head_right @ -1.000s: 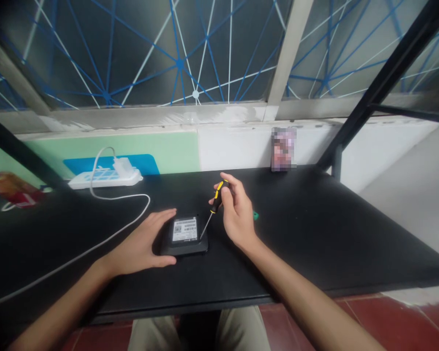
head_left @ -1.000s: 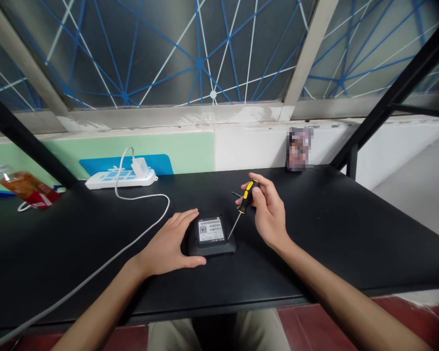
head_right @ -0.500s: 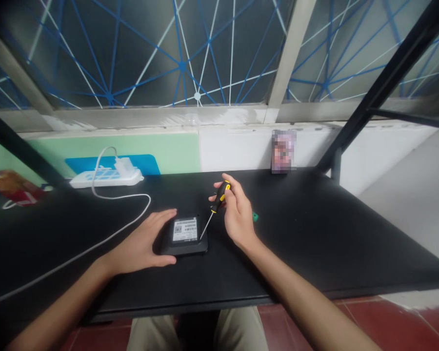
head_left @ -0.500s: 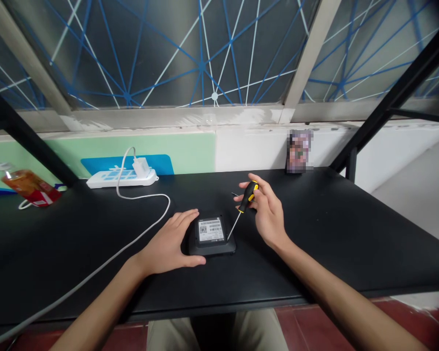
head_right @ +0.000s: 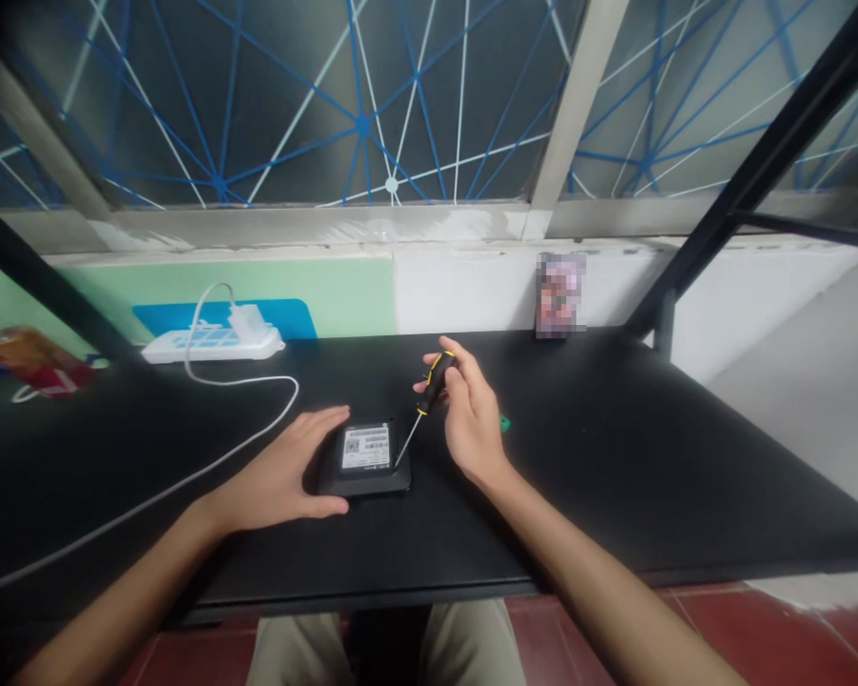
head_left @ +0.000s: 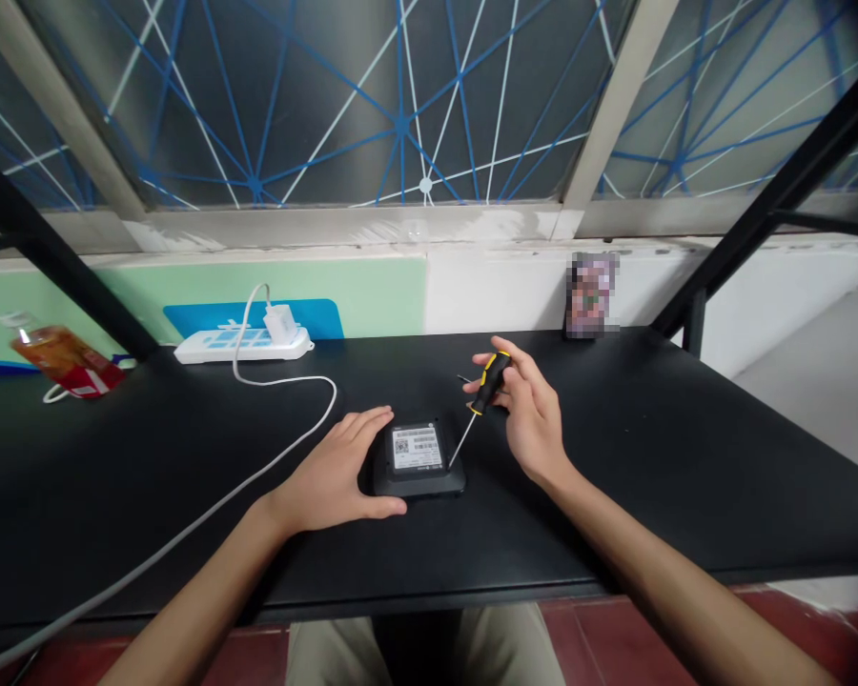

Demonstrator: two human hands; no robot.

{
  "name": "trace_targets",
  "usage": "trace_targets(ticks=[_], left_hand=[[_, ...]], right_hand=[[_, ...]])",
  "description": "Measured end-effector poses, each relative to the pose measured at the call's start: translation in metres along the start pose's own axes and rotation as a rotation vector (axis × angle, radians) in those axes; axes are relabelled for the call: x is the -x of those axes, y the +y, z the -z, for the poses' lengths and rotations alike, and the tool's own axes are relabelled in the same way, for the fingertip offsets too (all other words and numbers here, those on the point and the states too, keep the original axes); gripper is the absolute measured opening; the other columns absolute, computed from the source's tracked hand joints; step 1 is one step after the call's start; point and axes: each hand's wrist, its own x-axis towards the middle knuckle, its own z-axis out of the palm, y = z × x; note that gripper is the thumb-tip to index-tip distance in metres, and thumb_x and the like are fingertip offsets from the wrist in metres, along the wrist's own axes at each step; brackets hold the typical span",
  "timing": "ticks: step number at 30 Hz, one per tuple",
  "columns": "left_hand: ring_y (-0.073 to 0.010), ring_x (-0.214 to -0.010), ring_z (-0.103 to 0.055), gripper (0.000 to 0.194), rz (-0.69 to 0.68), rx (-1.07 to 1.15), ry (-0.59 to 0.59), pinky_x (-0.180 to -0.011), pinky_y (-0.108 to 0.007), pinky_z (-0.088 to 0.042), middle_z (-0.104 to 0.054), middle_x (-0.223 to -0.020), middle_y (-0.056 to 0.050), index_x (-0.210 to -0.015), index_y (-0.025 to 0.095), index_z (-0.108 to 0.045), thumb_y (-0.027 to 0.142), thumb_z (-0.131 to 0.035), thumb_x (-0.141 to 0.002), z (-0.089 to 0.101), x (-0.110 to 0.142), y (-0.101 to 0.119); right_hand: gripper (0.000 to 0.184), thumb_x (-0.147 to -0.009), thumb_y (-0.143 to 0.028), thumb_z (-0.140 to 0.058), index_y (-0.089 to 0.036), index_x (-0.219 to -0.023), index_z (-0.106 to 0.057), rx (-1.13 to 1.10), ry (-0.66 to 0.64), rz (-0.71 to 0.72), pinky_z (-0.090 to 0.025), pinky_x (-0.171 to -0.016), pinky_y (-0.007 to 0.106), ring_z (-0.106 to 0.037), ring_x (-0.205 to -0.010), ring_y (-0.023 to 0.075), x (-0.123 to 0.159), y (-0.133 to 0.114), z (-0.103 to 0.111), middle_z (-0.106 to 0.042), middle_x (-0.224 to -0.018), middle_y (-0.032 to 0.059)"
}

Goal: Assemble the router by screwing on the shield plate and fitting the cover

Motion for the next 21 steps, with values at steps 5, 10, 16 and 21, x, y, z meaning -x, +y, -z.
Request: trace_targets(ticks=[5, 10, 16, 21], left_hand=[[-0.0391, -0.146, -0.036, 0.099, 0.009, 0.003, -0.006, -0.12, -0.058, -0.031, -0.037, -0.16, -0.016, -0.154, 0.02, -0.031, 0.064, -0.075, -0.077, 0.001, -0.0001, 0.0018], [-0.0384, -0.146, -0.035, 0.1, 0.015, 0.003, -0.012, -0.121, -0.057, -0.031, -0.036, -0.16, -0.016, -0.154, 0.019, -0.031, 0.065, -0.075, -0.077, 0.0007, 0.0005, 0.0017], [-0.0394, -0.146, -0.036, 0.098, 0.003, 0.015, -0.007, -0.119, -0.059, -0.032, -0.037, -0.16, -0.016, -0.154, 0.022, -0.031, 0.063, -0.075, -0.077, 0.0026, 0.0001, 0.0035], [-0.0388, -0.146, -0.036, 0.098, 0.011, 0.008, -0.02, -0.12, -0.058, -0.032, -0.037, -0.16, -0.017, -0.154, 0.021, -0.031, 0.064, -0.074, -0.078, 0.0037, -0.0001, 0.0046]], right_hand=[[0.041, -0.093, -0.043, -0.057, -0.025, -0.131, -0.055, 0.066, 0.016, 0.003, -0.054, -0.062, 0.031, -0.069, -0.072, 0.0145, -0.0016, 0.0016, -0.0008, -0.066, -0.101, 0.0037], [0.031, -0.09, -0.042, -0.064, -0.027, -0.116, -0.059, 0.115, 0.053, 0.049, -0.052, -0.06, 0.029, -0.061, -0.064, 0.0122, 0.0, -0.0013, -0.0006, -0.054, -0.078, -0.003], [0.039, -0.097, -0.04, -0.046, -0.027, -0.133, -0.056, 0.03, -0.014, -0.004, -0.053, -0.062, 0.031, -0.071, -0.076, 0.0151, 0.001, -0.0041, 0.0004, -0.065, -0.118, 0.0079], [0.044, -0.094, -0.04, -0.053, -0.026, -0.136, -0.053, 0.065, -0.014, -0.002, -0.054, -0.061, 0.031, -0.069, -0.072, 0.0145, -0.001, -0.0006, 0.0001, -0.067, -0.111, 0.0064]])
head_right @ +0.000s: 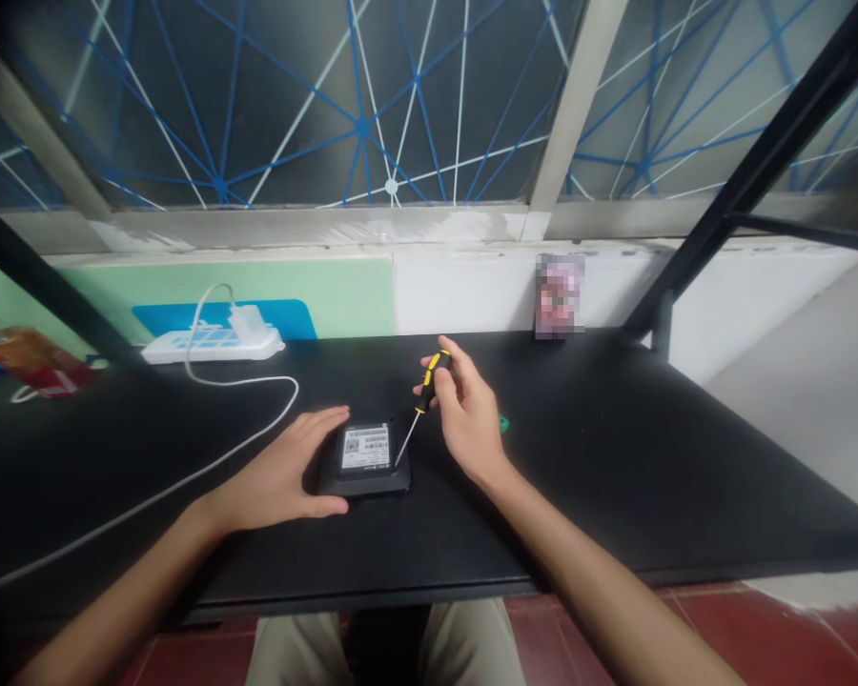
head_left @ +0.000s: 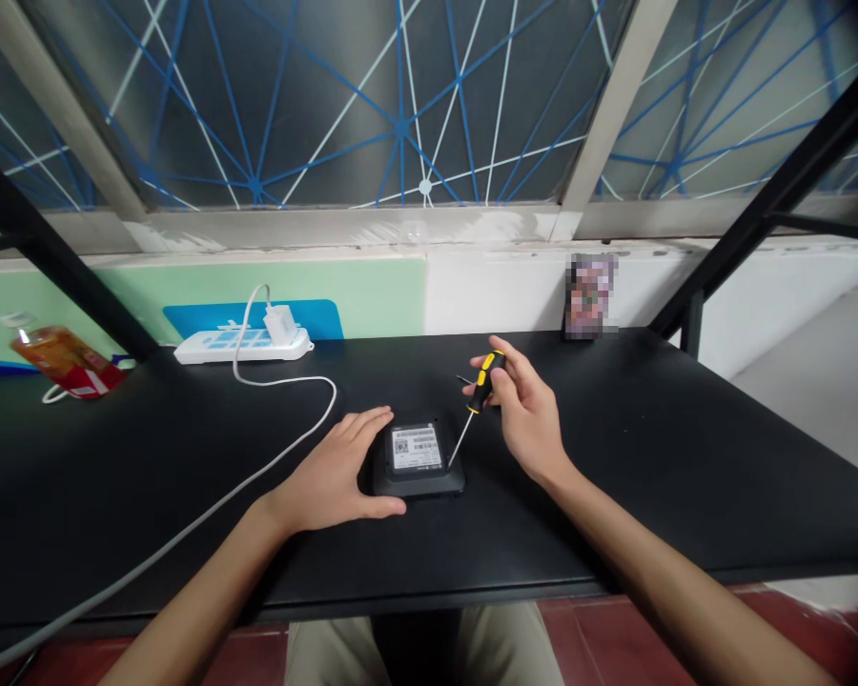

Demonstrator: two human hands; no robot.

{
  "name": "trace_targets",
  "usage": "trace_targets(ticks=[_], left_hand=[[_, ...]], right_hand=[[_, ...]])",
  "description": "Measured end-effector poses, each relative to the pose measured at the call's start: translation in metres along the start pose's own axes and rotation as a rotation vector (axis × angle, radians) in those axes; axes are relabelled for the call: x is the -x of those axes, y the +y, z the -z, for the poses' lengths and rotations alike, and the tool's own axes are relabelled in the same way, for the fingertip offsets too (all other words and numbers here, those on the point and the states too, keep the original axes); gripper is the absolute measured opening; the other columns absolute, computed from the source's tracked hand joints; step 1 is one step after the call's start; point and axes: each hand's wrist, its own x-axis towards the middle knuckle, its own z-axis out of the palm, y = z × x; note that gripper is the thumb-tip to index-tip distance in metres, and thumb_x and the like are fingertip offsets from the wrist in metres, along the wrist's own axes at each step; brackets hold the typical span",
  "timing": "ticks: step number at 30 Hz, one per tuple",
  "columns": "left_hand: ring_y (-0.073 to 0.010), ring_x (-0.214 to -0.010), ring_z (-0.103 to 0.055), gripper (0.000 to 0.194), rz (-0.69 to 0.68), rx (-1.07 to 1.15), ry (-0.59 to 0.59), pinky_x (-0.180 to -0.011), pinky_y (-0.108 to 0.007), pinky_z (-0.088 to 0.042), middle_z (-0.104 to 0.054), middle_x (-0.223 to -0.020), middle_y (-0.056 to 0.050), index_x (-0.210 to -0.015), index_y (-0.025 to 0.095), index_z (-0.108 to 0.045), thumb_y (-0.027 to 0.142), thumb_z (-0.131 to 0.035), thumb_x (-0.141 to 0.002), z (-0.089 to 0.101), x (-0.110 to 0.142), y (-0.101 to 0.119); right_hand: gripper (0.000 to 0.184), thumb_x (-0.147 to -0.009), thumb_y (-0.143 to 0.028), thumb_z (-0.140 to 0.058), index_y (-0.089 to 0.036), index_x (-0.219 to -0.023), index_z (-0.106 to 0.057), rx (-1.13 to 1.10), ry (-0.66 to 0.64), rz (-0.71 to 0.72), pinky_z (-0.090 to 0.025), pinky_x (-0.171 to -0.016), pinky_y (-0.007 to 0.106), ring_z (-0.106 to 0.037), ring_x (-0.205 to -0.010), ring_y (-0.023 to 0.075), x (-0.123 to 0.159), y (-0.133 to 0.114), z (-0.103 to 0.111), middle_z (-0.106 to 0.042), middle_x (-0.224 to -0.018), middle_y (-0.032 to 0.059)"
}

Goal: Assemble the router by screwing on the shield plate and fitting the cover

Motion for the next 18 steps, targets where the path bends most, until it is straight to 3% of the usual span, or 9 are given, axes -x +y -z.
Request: trace_targets(ticks=[4, 6, 12, 18], left_hand=[[-0.0386, -0.147, -0.035, 0.098, 0.001, -0.009, -0.002, -0.12, -0.058, -0.031, -0.036, -0.16, -0.017, -0.154, 0.021, -0.03, 0.066, -0.073, -0.078, -0.0012, 0.0004, -0.001], [-0.0384, -0.147, -0.035, 0.098, -0.003, -0.014, 0.002, -0.12, -0.057, -0.031, -0.036, -0.16, -0.017, -0.154, 0.021, -0.031, 0.066, -0.074, -0.078, -0.0015, 0.0003, -0.0015], [-0.0384, -0.147, -0.035, 0.099, 0.004, -0.008, -0.004, -0.12, -0.056, -0.031, -0.035, -0.161, -0.018, -0.154, 0.018, -0.031, 0.066, -0.074, -0.077, -0.0013, -0.0002, -0.0018], [-0.0389, -0.146, -0.036, 0.098, -0.009, 0.001, 0.004, -0.12, -0.057, -0.031, -0.036, -0.16, -0.017, -0.154, 0.02, -0.033, 0.066, -0.074, -0.077, -0.0013, 0.0002, -0.0015]], right_hand=[[0.038, -0.088, -0.041, -0.067, -0.028, -0.123, -0.059, 0.042, 0.028, 0.058, -0.052, -0.054, 0.028, -0.058, -0.062, 0.0122, -0.0002, -0.0006, -0.0009, -0.056, -0.08, -0.0022], [0.032, -0.09, -0.042, -0.064, -0.028, -0.119, -0.06, 0.053, 0.042, 0.076, -0.051, -0.053, 0.027, -0.056, -0.06, 0.0113, 0.0003, -0.0021, -0.0008, -0.053, -0.077, -0.0031], [0.037, -0.096, -0.042, -0.049, -0.028, -0.13, -0.057, 0.0, 0.004, 0.0, -0.055, -0.062, 0.029, -0.07, -0.072, 0.0133, 0.001, -0.0041, 0.0011, -0.065, -0.116, 0.0067], [0.042, -0.095, -0.036, -0.048, -0.028, -0.135, -0.054, -0.015, -0.013, -0.011, -0.055, -0.064, 0.032, -0.069, -0.072, 0.0138, 0.0002, -0.0008, 0.0004, -0.066, -0.116, 0.0066]])
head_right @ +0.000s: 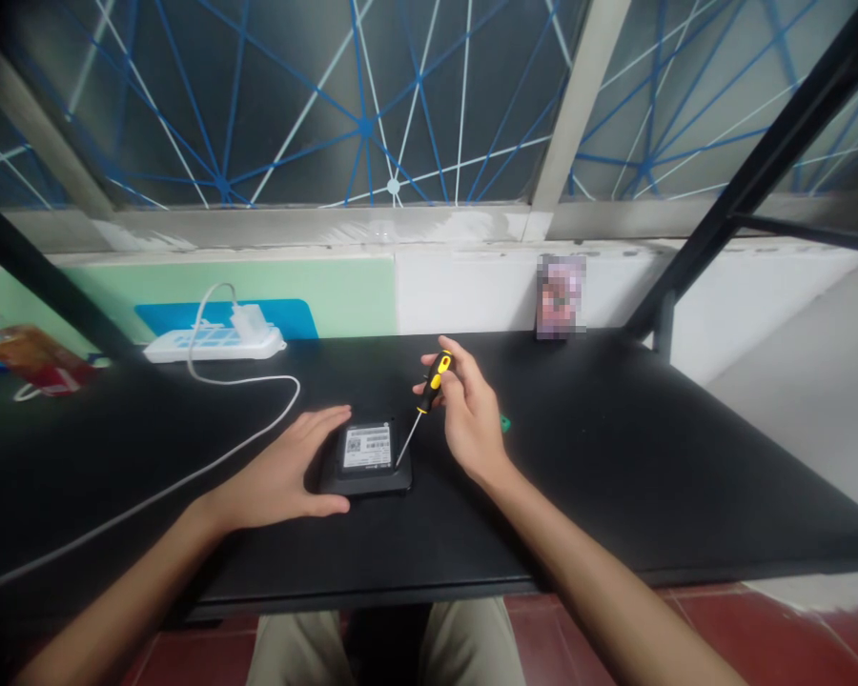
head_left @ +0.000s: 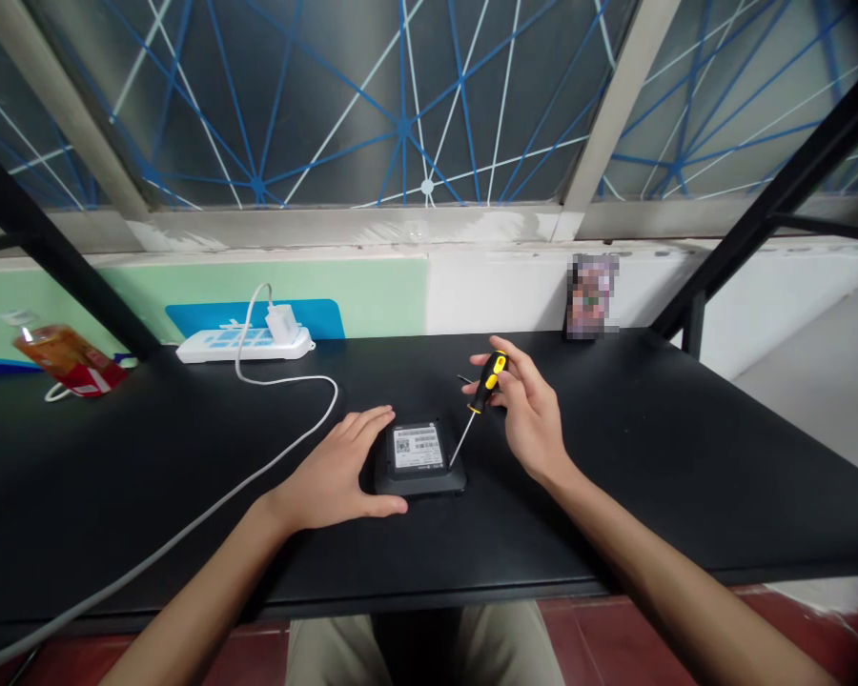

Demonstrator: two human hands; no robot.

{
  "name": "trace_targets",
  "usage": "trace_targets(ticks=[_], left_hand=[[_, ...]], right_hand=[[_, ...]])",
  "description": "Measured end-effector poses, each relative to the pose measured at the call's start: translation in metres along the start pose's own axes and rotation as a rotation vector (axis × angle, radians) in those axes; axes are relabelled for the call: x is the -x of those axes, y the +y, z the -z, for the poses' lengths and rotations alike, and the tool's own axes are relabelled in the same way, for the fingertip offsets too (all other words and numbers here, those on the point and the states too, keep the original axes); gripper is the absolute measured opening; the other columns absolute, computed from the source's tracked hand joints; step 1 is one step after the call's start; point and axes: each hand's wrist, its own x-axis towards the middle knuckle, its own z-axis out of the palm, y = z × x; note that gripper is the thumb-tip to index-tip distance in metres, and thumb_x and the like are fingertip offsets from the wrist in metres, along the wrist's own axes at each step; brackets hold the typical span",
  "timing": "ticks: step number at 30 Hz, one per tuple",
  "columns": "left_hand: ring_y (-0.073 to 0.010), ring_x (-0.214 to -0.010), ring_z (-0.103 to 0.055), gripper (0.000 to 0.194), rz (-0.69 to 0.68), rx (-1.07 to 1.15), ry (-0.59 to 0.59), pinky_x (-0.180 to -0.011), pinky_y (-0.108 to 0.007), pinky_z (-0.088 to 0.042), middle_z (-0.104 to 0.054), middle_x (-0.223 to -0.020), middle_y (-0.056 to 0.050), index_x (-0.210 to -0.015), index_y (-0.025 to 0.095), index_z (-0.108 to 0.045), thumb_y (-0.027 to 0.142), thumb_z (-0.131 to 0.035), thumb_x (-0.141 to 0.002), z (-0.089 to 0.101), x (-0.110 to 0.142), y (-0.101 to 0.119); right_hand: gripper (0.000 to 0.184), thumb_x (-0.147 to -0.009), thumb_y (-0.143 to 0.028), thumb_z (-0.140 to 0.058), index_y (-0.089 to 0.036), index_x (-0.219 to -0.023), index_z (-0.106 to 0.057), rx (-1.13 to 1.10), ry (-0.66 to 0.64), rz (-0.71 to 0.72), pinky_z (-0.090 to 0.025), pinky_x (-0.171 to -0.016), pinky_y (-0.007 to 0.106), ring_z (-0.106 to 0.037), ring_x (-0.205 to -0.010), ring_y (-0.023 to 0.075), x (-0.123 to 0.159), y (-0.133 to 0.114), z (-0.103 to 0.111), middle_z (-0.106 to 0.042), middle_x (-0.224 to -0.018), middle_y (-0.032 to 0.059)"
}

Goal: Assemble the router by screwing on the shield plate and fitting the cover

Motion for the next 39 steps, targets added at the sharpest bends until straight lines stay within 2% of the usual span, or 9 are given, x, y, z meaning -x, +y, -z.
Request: trace_targets(ticks=[6, 8, 10, 14, 18, 23, 26, 31, 39], left_hand=[[-0.0395, -0.146, -0.036, 0.099, -0.017, 0.005, 0.008, -0.119, -0.058, -0.031, -0.037, -0.16, -0.017, -0.155, 0.023, -0.03, 0.066, -0.074, -0.078, -0.001, 0.0, -0.001], [-0.0393, -0.146, -0.036, 0.099, -0.006, 0.003, -0.004, -0.119, -0.058, -0.031, -0.036, -0.161, -0.017, -0.155, 0.021, -0.03, 0.066, -0.073, -0.078, 0.0, 0.0, -0.001], [-0.0389, -0.147, -0.035, 0.099, 0.008, -0.003, -0.013, -0.12, -0.057, -0.031, -0.035, -0.161, -0.018, -0.155, 0.02, -0.031, 0.066, -0.073, -0.078, 0.001, 0.0, 0.0], [-0.0388, -0.146, -0.036, 0.097, 0.008, -0.007, -0.01, -0.12, -0.058, -0.031, -0.036, -0.16, -0.017, -0.154, 0.02, -0.032, 0.065, -0.073, -0.078, 0.002, 0.0, 0.003], [-0.0392, -0.146, -0.036, 0.097, 0.002, -0.005, 0.0, -0.119, -0.057, -0.033, -0.037, -0.16, -0.017, -0.154, 0.021, -0.033, 0.065, -0.074, -0.078, 0.002, -0.001, 0.002], [-0.039, -0.146, -0.036, 0.098, -0.007, -0.001, 0.011, -0.12, -0.057, -0.032, -0.037, -0.16, -0.016, -0.154, 0.021, -0.033, 0.066, -0.074, -0.077, 0.0, 0.0, -0.001], [-0.0383, -0.146, -0.036, 0.098, 0.004, -0.004, 0.005, -0.12, -0.056, -0.031, -0.037, -0.161, -0.016, -0.154, 0.021, -0.032, 0.066, -0.074, -0.078, 0.0, 0.001, -0.001], [-0.0381, -0.146, -0.036, 0.097, -0.006, -0.013, 0.011, -0.12, -0.056, -0.032, -0.037, -0.16, -0.016, -0.153, 0.02, -0.034, 0.066, -0.074, -0.078, -0.001, 0.0, 0.0], [-0.038, -0.146, -0.036, 0.096, -0.03, -0.037, 0.011, -0.12, -0.056, -0.032, -0.036, -0.16, -0.018, -0.153, 0.018, -0.034, 0.067, -0.072, -0.079, -0.004, 0.0, 0.002]], right_hand=[[0.034, -0.089, -0.042, -0.065, -0.029, -0.12, -0.059, 0.095, 0.049, 0.089, -0.05, -0.052, 0.028, -0.056, -0.06, 0.0132, 0.001, -0.001, -0.001, -0.052, -0.074, -0.0032], [0.032, -0.091, -0.043, -0.061, -0.029, -0.12, -0.06, 0.093, 0.044, 0.087, -0.052, -0.055, 0.029, -0.06, -0.063, 0.0134, 0.002, -0.003, -0.001, -0.057, -0.079, -0.0015], [0.033, -0.094, -0.043, -0.055, -0.029, -0.124, -0.06, 0.059, 0.029, 0.068, -0.053, -0.059, 0.03, -0.067, -0.069, 0.0135, 0.002, -0.004, 0.0, -0.064, -0.096, 0.0023], [0.039, -0.095, -0.036, -0.047, -0.028, -0.133, -0.056, -0.012, 0.005, 0.015, -0.054, -0.062, 0.03, -0.071, -0.076, 0.0145, 0.002, -0.004, 0.001, -0.066, -0.119, 0.0068], [0.039, -0.093, -0.035, -0.052, -0.028, -0.131, -0.056, 0.024, 0.019, 0.03, -0.055, -0.064, 0.032, -0.07, -0.076, 0.0154, 0.001, -0.001, 0.0, -0.067, -0.107, 0.0044], [0.035, -0.088, -0.039, -0.066, -0.029, -0.121, -0.061, 0.069, 0.079, 0.083, -0.053, -0.056, 0.031, -0.057, -0.065, 0.0144, 0.001, 0.0, -0.001, -0.055, -0.081, -0.0009], [0.034, -0.088, -0.039, -0.066, -0.03, -0.12, -0.06, 0.036, 0.116, 0.08, -0.052, -0.052, 0.03, -0.054, -0.063, 0.0139, 0.0, -0.002, -0.001, -0.055, -0.081, -0.0008], [0.034, -0.087, -0.038, -0.068, -0.03, -0.119, -0.06, -0.007, 0.162, 0.082, -0.058, -0.058, 0.032, -0.057, -0.069, 0.0142, 0.003, -0.005, -0.006, -0.056, -0.086, -0.0005], [0.039, -0.088, -0.038, -0.068, -0.033, -0.125, -0.057, 0.001, 0.002, 0.116, -0.059, -0.069, 0.036, -0.061, -0.072, 0.015, 0.023, 0.003, -0.024, -0.056, -0.098, 0.0015]])
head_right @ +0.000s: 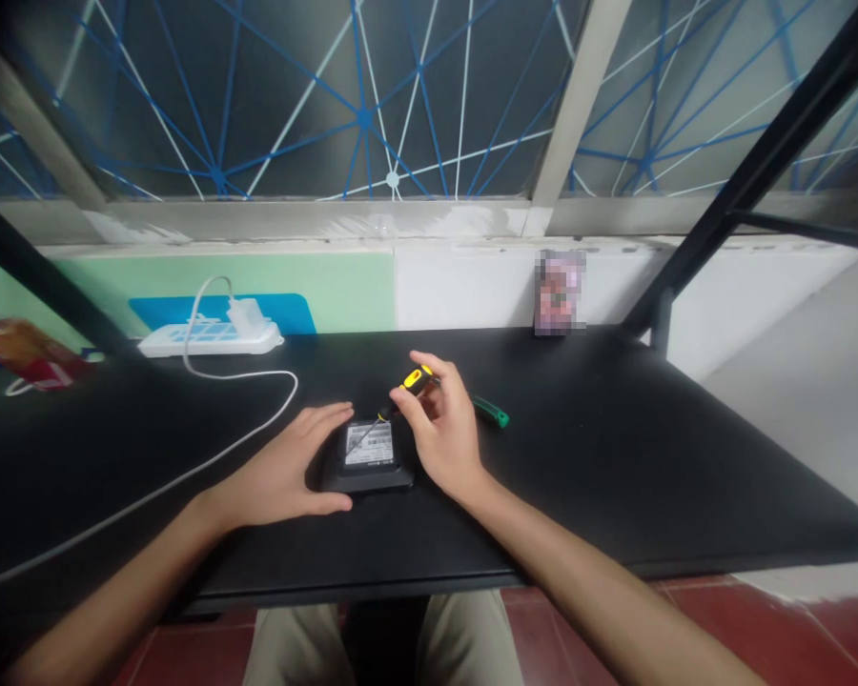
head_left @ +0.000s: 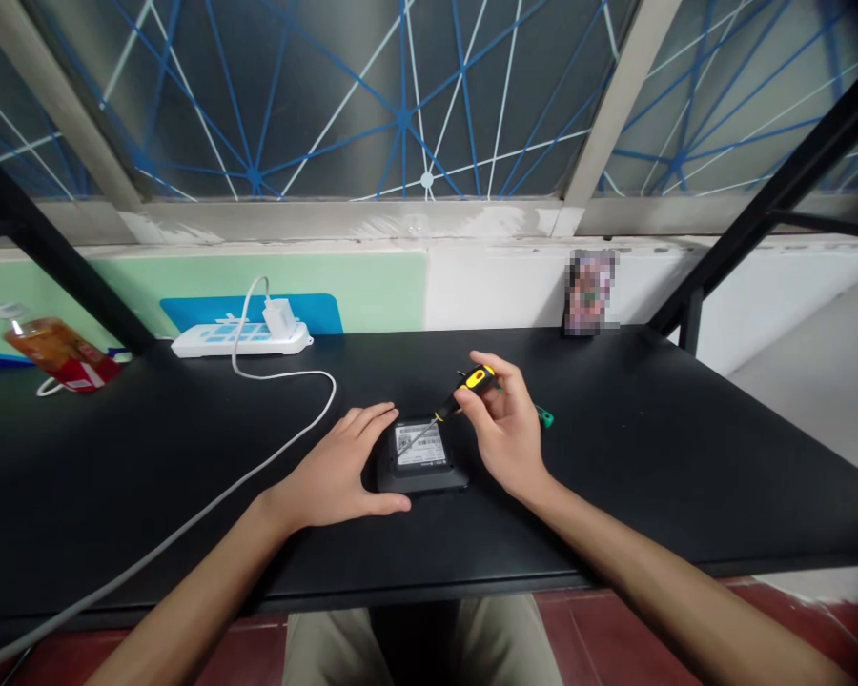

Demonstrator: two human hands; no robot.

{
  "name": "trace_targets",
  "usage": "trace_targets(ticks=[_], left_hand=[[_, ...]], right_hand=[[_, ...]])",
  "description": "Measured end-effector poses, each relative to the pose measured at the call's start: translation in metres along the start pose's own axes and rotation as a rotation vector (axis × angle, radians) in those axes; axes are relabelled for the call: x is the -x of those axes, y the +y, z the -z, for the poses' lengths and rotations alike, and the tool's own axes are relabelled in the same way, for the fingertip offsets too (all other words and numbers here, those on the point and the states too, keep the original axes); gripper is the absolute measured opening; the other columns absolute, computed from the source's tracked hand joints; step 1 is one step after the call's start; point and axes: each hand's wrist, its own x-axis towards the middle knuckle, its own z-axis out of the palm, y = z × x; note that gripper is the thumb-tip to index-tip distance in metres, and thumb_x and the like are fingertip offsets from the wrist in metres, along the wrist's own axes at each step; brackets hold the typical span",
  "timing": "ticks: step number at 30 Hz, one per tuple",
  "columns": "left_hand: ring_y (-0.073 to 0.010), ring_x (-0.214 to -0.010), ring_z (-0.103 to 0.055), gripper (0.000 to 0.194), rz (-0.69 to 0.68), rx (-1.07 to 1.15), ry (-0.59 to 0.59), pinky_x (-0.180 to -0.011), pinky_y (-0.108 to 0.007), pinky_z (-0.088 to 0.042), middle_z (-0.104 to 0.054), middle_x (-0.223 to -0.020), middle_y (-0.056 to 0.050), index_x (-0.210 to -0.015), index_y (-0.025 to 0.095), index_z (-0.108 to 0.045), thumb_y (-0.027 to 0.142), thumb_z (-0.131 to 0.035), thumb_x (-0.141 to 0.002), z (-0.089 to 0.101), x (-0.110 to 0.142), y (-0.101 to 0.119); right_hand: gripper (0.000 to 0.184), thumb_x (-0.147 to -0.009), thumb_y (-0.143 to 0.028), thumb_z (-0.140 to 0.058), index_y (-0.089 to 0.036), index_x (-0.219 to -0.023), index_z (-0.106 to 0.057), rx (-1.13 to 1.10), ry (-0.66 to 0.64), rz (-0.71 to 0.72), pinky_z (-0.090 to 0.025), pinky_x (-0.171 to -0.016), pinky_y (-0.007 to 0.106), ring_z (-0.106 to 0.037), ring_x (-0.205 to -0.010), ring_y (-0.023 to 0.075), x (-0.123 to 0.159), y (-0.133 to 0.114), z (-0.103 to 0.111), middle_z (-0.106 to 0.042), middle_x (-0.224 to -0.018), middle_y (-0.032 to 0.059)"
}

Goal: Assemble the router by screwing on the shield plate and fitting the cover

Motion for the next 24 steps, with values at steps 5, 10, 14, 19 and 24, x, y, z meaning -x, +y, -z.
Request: trace_targets(ticks=[5, 10, 14, 19, 24], left_hand=[[-0.038, -0.145, -0.037, 0.097, -0.005, -0.001, 0.0, -0.119, -0.056, -0.033, -0.038, -0.159, -0.019, -0.153, 0.017, -0.034, 0.067, -0.072, -0.079, -0.0005, 0.0, 0.001], [-0.0386, -0.146, -0.036, 0.097, 0.011, -0.005, -0.016, -0.12, -0.057, -0.032, -0.037, -0.159, -0.02, -0.153, 0.015, -0.035, 0.067, -0.072, -0.079, 0.0019, -0.0008, 0.0034], [-0.0383, -0.146, -0.036, 0.098, 0.012, -0.001, -0.019, -0.12, -0.056, -0.033, -0.037, -0.16, -0.019, -0.152, 0.016, -0.034, 0.067, -0.072, -0.079, 0.0024, -0.0011, 0.0034], [-0.0384, -0.145, -0.037, 0.096, 0.003, 0.005, -0.007, -0.118, -0.056, -0.034, -0.037, -0.159, -0.017, -0.153, 0.02, -0.034, 0.068, -0.072, -0.079, 0.0008, -0.0004, 0.0015], [-0.0384, -0.146, -0.036, 0.097, 0.01, 0.011, -0.018, -0.119, -0.056, -0.033, -0.036, -0.16, -0.018, -0.153, 0.019, -0.034, 0.069, -0.072, -0.078, 0.0009, -0.0006, 0.0021]], right_hand=[[0.036, -0.09, -0.035, -0.067, -0.032, -0.125, -0.058, 0.053, -0.026, 0.106, -0.058, -0.068, 0.034, -0.06, -0.074, 0.0144, 0.0028, 0.0076, -0.001, -0.056, -0.107, 0.0035], [0.037, -0.093, -0.033, -0.065, -0.032, -0.129, -0.058, 0.015, -0.07, 0.137, -0.06, -0.077, 0.036, -0.067, -0.087, 0.0168, 0.0036, 0.0049, 0.0012, -0.06, -0.112, 0.0051], [0.042, -0.1, -0.034, -0.05, -0.032, -0.142, -0.049, -0.047, -0.157, 0.085, -0.062, -0.083, 0.04, -0.073, -0.092, 0.0179, 0.0035, -0.0007, 0.0037, -0.062, -0.132, 0.0084], [0.046, -0.099, -0.034, -0.051, -0.031, -0.145, -0.049, 0.009, -0.126, 0.06, -0.062, -0.08, 0.038, -0.072, -0.087, 0.0169, 0.001, 0.0003, 0.0052, -0.067, -0.122, 0.0074], [0.047, -0.096, -0.038, -0.056, -0.032, -0.143, -0.053, 0.126, -0.114, 0.045, -0.062, -0.071, 0.036, -0.062, -0.069, 0.0138, 0.0008, -0.0006, 0.0067, -0.062, -0.09, 0.0023]])
